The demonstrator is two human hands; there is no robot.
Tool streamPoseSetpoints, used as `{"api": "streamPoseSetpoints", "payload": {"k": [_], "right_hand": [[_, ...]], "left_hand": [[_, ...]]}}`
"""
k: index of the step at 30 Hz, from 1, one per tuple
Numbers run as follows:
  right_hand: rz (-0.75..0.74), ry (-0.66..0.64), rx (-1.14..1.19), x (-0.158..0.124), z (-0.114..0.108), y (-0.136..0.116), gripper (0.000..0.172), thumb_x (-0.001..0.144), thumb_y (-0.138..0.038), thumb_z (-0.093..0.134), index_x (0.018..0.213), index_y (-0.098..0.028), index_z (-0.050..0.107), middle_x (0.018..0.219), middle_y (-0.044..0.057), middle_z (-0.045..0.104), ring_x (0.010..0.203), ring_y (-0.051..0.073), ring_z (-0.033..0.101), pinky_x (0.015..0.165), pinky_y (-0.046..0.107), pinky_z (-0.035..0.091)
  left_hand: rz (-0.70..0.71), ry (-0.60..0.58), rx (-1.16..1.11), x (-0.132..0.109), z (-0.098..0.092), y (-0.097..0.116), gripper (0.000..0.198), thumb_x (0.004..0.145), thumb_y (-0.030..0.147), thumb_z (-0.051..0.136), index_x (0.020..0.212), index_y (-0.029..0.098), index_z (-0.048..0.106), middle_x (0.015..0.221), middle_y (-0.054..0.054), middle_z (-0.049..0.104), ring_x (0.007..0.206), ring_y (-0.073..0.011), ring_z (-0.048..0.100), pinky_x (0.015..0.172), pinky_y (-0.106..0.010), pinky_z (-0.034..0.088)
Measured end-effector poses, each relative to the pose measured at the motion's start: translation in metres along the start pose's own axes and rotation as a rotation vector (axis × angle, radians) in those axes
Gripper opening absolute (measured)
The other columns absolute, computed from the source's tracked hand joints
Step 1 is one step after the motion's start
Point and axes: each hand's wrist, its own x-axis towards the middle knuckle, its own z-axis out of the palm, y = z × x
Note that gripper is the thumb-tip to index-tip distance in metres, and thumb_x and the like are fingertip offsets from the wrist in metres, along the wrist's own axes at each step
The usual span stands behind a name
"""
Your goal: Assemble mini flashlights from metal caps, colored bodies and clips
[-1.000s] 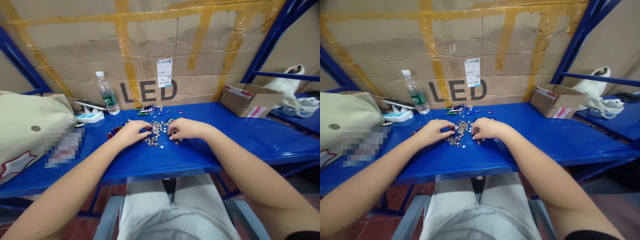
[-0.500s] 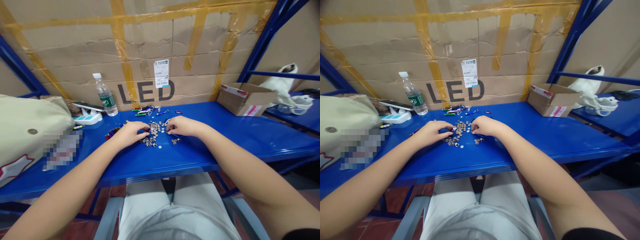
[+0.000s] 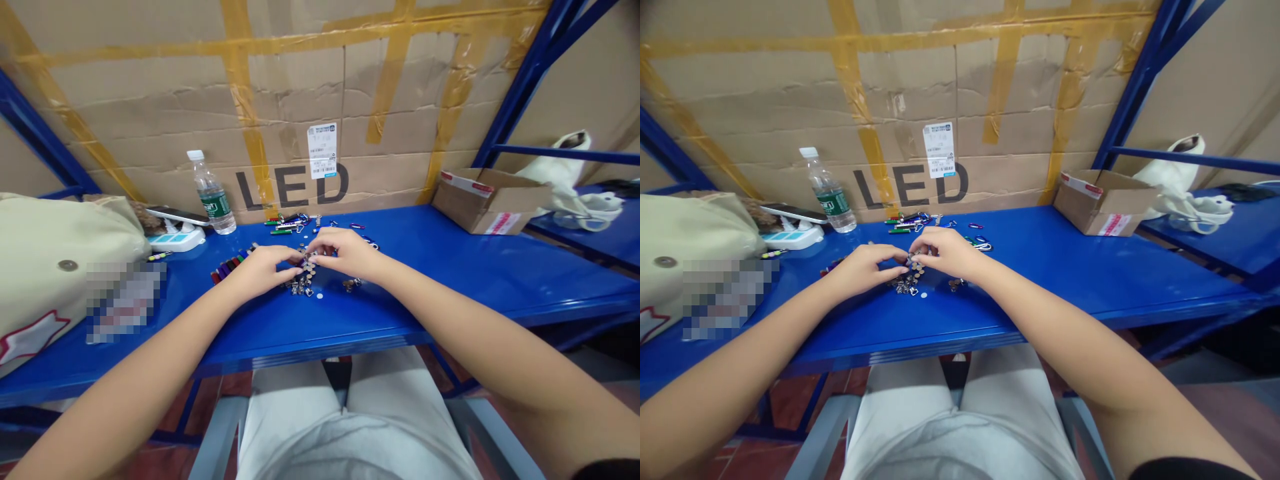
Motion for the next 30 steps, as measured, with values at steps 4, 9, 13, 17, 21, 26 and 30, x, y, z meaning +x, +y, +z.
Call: {"api": "streamPoseSetpoints", "payload": {"k": [4,9,13,17,21,26,30], "right_hand": [[-0.038,-0.005,0.022,-0.001,0.005,0.002,0.012,0.082,-0.020,0.060,0.090,-0.015,0.068,0.073,0.001,0.058,0.070,0.012,0.053,0.066,0.024,0.042],[0.031,-0.003,0.024,-0.001,0.001,0.003,0.021,0.078,-0.018,0.064,0.098,-0.014,0.064,0.076,0.001,0.061,0.068,0.012,0.054,0.065,0.024,0.043],[0.019,-0.111,0.049,-0.003,-0.004,-0.004,0.010,0.079,-0.017,0.061,0.087,-0.015,0.065,0.079,0.003,0.063,0.071,0.012,0.056,0.067,0.025,0.044],[-0.077,-0.389,0.043,-0.004,-0.001,-0.013,0.013,0.080,-0.015,0.059,0.089,-0.018,0.069,0.082,0.003,0.066,0.079,0.014,0.058,0.075,0.027,0.044],[-0.074,-0.482,0.027,-0.004,0.004,-0.017,0.016,0.081,-0.015,0.059,0.091,-0.020,0.070,0.082,0.002,0.068,0.080,0.015,0.059,0.077,0.028,0.044],[-0.041,-0.458,-0.005,-0.003,0.003,-0.013,0.010,0.080,-0.014,0.061,0.086,-0.016,0.069,0.078,0.003,0.067,0.075,0.014,0.059,0.073,0.027,0.044],[0.079,-0.265,0.066,-0.004,-0.002,-0.005,0.010,0.082,-0.018,0.058,0.089,-0.016,0.065,0.089,0.004,0.068,0.082,0.015,0.061,0.076,0.028,0.046]], "left_hand": [[0.000,0.002,-0.017,0.000,0.000,0.000,0.025,0.084,0.033,0.056,0.102,0.019,0.067,0.095,-0.002,0.072,0.087,-0.0167,0.066,0.083,-0.026,0.049],[-0.022,0.014,-0.002,0.000,0.000,-0.003,0.025,0.084,0.034,0.056,0.100,0.019,0.067,0.094,-0.003,0.072,0.086,-0.0173,0.066,0.083,-0.027,0.050],[-0.056,0.026,0.014,0.000,0.000,-0.005,0.026,0.083,0.034,0.055,0.099,0.018,0.067,0.094,-0.004,0.073,0.087,-0.0180,0.066,0.083,-0.028,0.050],[-0.054,0.013,0.025,0.000,-0.001,-0.007,0.028,0.083,0.035,0.053,0.100,0.018,0.067,0.096,-0.005,0.072,0.088,-0.0193,0.066,0.083,-0.030,0.050],[-0.061,0.015,0.026,0.000,-0.001,-0.006,0.029,0.083,0.037,0.052,0.100,0.018,0.067,0.096,-0.005,0.072,0.088,-0.0201,0.066,0.083,-0.031,0.050],[-0.052,0.003,0.039,0.000,-0.001,-0.006,0.029,0.084,0.036,0.053,0.101,0.018,0.067,0.096,-0.005,0.072,0.088,-0.0200,0.066,0.083,-0.031,0.049],[-0.040,-0.009,0.052,0.000,-0.001,-0.005,0.027,0.084,0.035,0.054,0.101,0.018,0.066,0.097,-0.005,0.072,0.089,-0.0198,0.065,0.083,-0.030,0.049]]}}
